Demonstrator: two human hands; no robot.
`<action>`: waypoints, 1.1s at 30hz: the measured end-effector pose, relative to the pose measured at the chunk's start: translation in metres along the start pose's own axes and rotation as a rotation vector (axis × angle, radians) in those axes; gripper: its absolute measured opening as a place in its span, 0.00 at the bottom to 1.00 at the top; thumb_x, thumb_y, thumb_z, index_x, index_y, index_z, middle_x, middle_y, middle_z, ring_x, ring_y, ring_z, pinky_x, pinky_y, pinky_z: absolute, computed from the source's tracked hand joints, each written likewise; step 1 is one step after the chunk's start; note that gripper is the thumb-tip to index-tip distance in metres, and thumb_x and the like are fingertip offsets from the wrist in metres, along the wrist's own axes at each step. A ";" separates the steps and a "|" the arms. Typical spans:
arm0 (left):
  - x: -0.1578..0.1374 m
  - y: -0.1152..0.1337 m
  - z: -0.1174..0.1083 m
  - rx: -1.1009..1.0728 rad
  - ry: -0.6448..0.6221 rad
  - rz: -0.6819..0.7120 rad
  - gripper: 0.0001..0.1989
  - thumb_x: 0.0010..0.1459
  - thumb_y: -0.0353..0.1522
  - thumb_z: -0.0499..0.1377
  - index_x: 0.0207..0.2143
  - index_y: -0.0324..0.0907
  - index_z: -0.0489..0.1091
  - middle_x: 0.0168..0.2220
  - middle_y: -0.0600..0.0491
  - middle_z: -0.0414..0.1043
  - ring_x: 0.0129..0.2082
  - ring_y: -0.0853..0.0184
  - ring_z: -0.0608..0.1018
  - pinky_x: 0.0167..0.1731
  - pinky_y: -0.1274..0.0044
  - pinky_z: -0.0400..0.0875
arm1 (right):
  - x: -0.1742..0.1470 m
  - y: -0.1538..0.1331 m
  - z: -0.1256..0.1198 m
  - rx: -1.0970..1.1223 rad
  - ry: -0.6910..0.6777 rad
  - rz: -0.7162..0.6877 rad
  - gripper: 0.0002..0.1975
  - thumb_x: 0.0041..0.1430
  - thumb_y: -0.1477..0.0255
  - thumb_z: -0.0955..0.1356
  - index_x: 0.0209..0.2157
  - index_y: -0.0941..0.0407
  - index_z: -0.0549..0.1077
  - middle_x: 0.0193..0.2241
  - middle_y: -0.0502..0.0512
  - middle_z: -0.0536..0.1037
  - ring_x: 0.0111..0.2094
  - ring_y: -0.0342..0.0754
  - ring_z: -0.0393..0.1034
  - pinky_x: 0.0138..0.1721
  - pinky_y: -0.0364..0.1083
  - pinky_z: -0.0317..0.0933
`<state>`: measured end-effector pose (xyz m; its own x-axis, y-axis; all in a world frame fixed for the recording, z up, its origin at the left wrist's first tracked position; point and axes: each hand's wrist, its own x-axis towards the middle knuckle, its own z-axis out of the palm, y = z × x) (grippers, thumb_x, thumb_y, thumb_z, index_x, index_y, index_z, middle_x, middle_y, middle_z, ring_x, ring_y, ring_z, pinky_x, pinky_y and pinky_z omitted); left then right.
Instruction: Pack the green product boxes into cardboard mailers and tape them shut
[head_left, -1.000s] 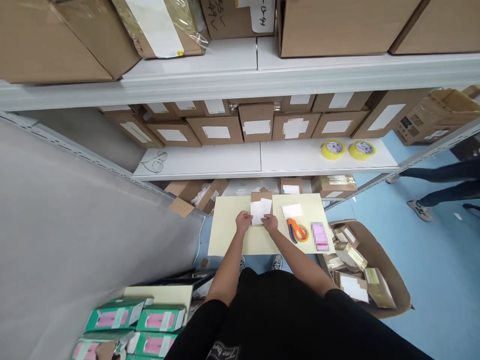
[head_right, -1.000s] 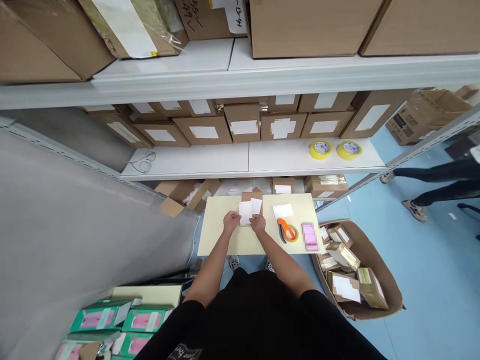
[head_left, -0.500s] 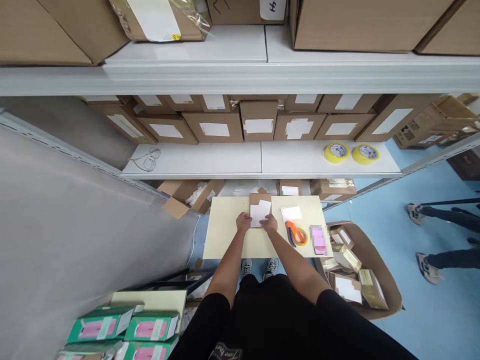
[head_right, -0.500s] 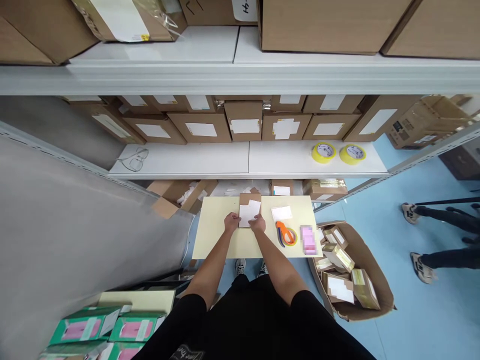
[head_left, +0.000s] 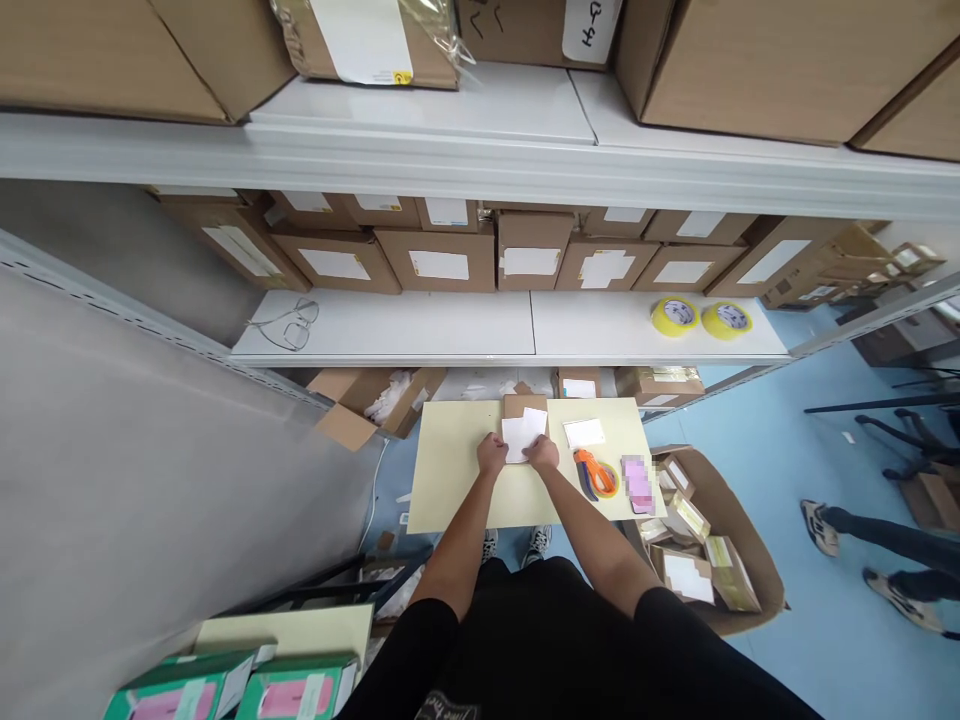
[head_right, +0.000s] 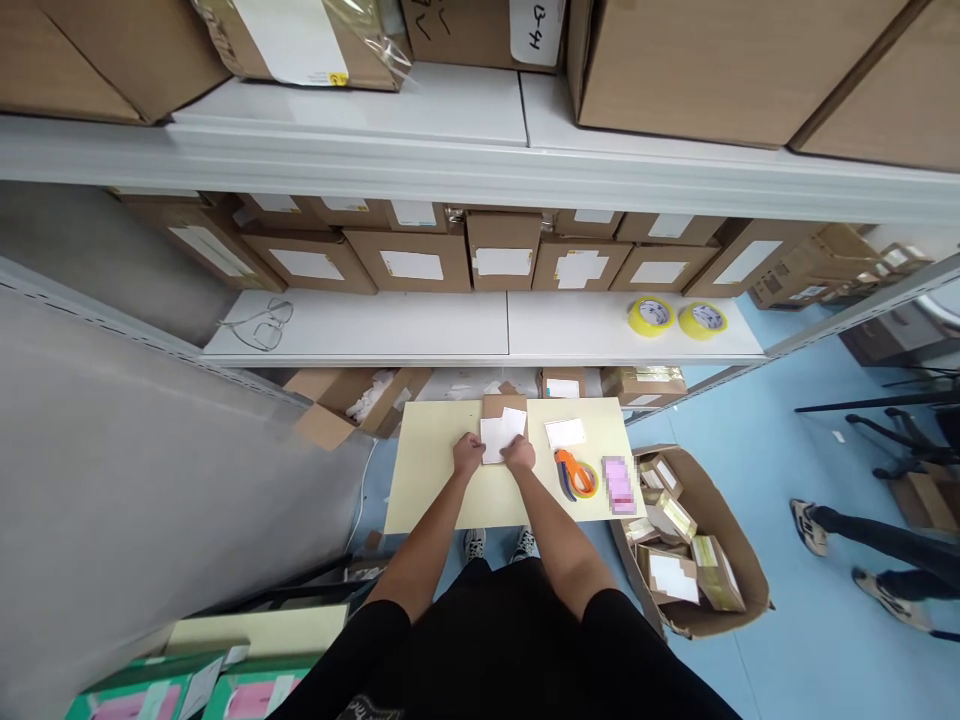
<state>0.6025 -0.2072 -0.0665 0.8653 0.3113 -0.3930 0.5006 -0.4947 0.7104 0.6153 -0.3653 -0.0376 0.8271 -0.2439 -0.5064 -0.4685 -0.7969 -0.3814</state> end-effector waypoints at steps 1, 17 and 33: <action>0.000 0.000 0.000 0.001 -0.007 0.007 0.06 0.52 0.24 0.62 0.31 0.44 0.73 0.33 0.55 0.80 0.36 0.68 0.81 0.39 0.79 0.70 | 0.000 0.000 0.000 -0.002 -0.002 0.004 0.08 0.53 0.69 0.77 0.32 0.54 0.77 0.36 0.57 0.85 0.37 0.49 0.80 0.31 0.41 0.63; -0.002 0.002 -0.008 0.186 -0.068 -0.053 0.05 0.59 0.33 0.65 0.39 0.44 0.74 0.40 0.49 0.82 0.43 0.61 0.82 0.43 0.75 0.71 | -0.011 -0.004 -0.009 -0.131 -0.001 0.044 0.18 0.56 0.60 0.78 0.43 0.56 0.79 0.40 0.62 0.85 0.39 0.52 0.81 0.35 0.43 0.66; -0.011 -0.025 0.011 0.214 -0.342 0.400 0.36 0.68 0.40 0.54 0.76 0.48 0.49 0.78 0.49 0.39 0.77 0.51 0.47 0.69 0.63 0.59 | -0.076 0.054 0.034 -0.164 0.040 -0.205 0.32 0.66 0.72 0.64 0.71 0.53 0.63 0.46 0.63 0.83 0.50 0.56 0.77 0.56 0.50 0.66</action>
<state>0.5811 -0.2075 -0.0862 0.9303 -0.1969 -0.3094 0.0954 -0.6846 0.7226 0.5169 -0.3708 -0.0458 0.9129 -0.0871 -0.3988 -0.2357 -0.9102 -0.3406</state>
